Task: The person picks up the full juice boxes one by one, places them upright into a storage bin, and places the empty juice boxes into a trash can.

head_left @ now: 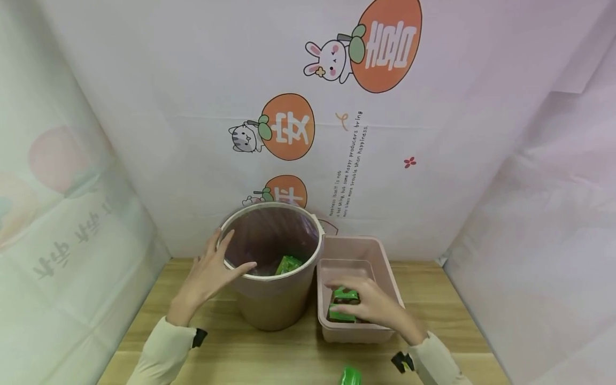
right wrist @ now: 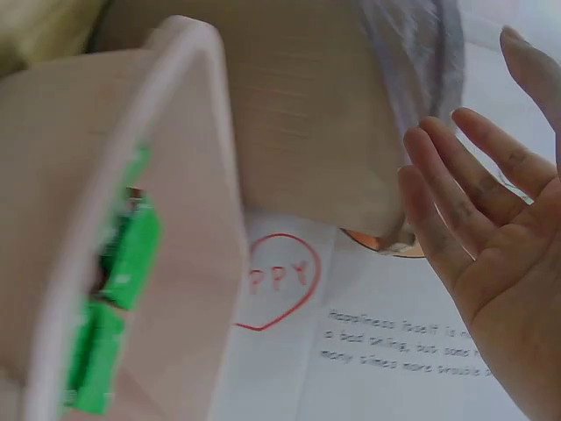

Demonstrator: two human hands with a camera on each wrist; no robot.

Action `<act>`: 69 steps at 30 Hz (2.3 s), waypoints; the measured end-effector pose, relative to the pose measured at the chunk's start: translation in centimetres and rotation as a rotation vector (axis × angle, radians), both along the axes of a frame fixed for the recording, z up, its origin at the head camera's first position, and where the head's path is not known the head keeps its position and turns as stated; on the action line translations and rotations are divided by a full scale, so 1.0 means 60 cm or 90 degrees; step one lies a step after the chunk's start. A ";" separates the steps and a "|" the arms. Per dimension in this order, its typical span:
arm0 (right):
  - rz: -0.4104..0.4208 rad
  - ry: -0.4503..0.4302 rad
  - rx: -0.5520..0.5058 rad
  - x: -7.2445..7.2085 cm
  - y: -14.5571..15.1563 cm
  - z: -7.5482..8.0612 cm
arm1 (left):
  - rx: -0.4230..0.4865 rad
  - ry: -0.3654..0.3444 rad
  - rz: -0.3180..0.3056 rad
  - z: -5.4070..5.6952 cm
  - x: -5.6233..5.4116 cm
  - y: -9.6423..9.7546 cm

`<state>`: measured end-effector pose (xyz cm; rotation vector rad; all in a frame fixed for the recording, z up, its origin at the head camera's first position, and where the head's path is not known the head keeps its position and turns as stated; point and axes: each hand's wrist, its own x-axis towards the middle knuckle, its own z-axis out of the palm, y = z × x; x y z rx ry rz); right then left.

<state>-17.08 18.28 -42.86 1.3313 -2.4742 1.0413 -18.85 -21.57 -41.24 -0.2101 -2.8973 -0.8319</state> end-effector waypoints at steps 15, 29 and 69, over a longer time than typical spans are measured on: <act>-0.024 -0.041 0.059 0.106 0.038 -0.091 | -0.006 0.013 0.002 0.000 -0.003 0.001; -0.020 -0.162 0.094 0.145 0.066 -0.169 | -0.006 0.016 -0.001 0.000 -0.001 0.001; -0.064 -0.264 0.139 0.160 0.059 -0.220 | -0.009 0.015 0.006 -0.004 0.001 0.001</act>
